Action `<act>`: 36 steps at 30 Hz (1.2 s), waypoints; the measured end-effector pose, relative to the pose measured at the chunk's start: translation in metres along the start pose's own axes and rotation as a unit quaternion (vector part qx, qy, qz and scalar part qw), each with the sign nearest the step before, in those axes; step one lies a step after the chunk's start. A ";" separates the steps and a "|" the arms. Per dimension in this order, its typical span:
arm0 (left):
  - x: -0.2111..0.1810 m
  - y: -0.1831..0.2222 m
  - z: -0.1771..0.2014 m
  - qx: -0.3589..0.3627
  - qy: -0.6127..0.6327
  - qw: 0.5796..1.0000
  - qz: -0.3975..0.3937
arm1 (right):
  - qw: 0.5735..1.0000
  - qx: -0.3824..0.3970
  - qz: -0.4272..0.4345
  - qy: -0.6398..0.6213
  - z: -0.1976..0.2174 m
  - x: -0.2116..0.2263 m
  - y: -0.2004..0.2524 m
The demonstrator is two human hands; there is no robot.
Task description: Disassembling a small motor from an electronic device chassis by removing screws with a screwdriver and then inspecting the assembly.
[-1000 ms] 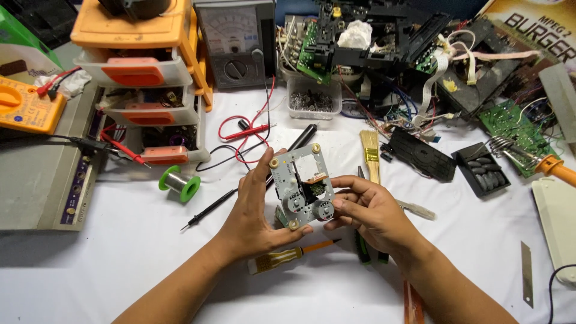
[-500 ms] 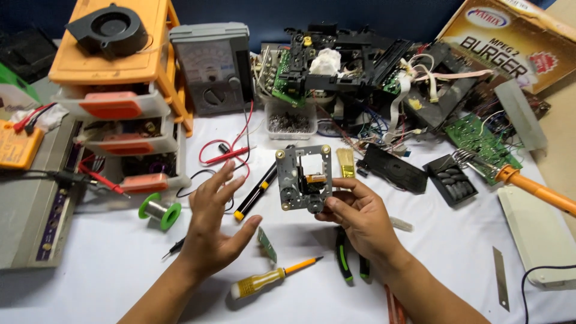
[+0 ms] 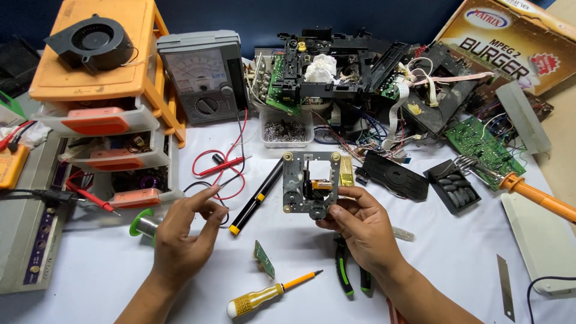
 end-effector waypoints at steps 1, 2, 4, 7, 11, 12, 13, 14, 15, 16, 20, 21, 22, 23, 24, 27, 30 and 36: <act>0.001 0.000 0.000 0.001 0.000 1.000 0.002 | 1.000 0.000 -0.002 0.000 0.000 -0.002 0.000; 0.005 -0.001 0.001 0.000 0.002 1.000 0.016 | 1.000 0.004 0.007 -0.002 -0.001 -0.001 0.000; 0.010 0.000 0.002 -0.002 0.005 1.000 0.029 | 1.000 0.008 0.016 -0.003 -0.001 0.000 0.000; 0.010 0.001 0.005 -0.010 0.006 0.999 0.033 | 1.000 0.009 0.017 -0.004 -0.002 0.000 0.000; -0.003 -0.005 0.014 -0.039 0.030 0.999 0.011 | 1.000 0.020 0.023 -0.003 -0.003 0.000 0.000; -0.004 -0.005 0.015 -0.041 0.042 0.998 0.011 | 1.000 0.020 0.023 -0.002 -0.003 -0.001 0.000; 0.000 -0.004 0.014 -0.041 0.042 0.998 0.010 | 0.999 0.021 0.024 -0.002 -0.004 0.001 0.000; 0.005 -0.002 0.013 -0.041 0.036 0.998 0.018 | 1.000 0.015 0.019 0.000 -0.003 0.000 0.000; 0.010 0.000 0.012 -0.040 0.030 0.998 0.026 | 1.000 0.009 0.014 0.003 -0.003 0.000 0.000; 0.012 0.000 0.010 -0.040 0.030 0.998 0.025 | 1.000 0.008 0.014 0.003 -0.002 -0.001 0.000; 0.010 0.001 0.006 -0.040 0.030 0.999 0.000 | 1.000 0.014 0.018 -0.002 -0.002 -0.002 -0.001; 0.010 0.001 0.003 -0.028 0.039 0.999 0.002 | 1.000 0.013 0.015 -0.003 -0.002 -0.002 -0.001; 0.010 0.003 0.003 -0.028 0.038 0.999 0.002 | 1.000 0.014 0.015 -0.003 -0.002 -0.002 -0.001; 0.013 0.004 0.000 -0.018 0.036 0.999 0.018 | 0.999 0.021 0.024 -0.001 -0.004 0.000 0.000; 0.015 0.006 -0.001 -0.008 0.033 0.999 0.032 | 0.999 0.030 0.035 0.001 -0.007 0.002 0.000; 0.013 0.003 -0.004 -0.014 0.112 0.993 0.024 | 0.998 -0.001 0.060 -0.022 -0.010 0.010 0.003; 0.008 0.002 -0.013 0.038 0.117 0.992 0.023 | 0.998 -0.002 0.056 -0.010 -0.009 0.009 0.004; 0.002 0.013 -0.017 -0.001 0.127 0.991 -0.047 | 0.997 0.009 0.073 -0.016 -0.014 0.017 0.007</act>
Point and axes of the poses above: each hand's wrist, its own y-axis away from the middle knuckle, its own z-axis out of the back of the hand, x = y × z, the point moved 10 cm from there along -y, towards the middle knuckle, and after that the axes turned 6 degrees about y, right-handed, at the moved point
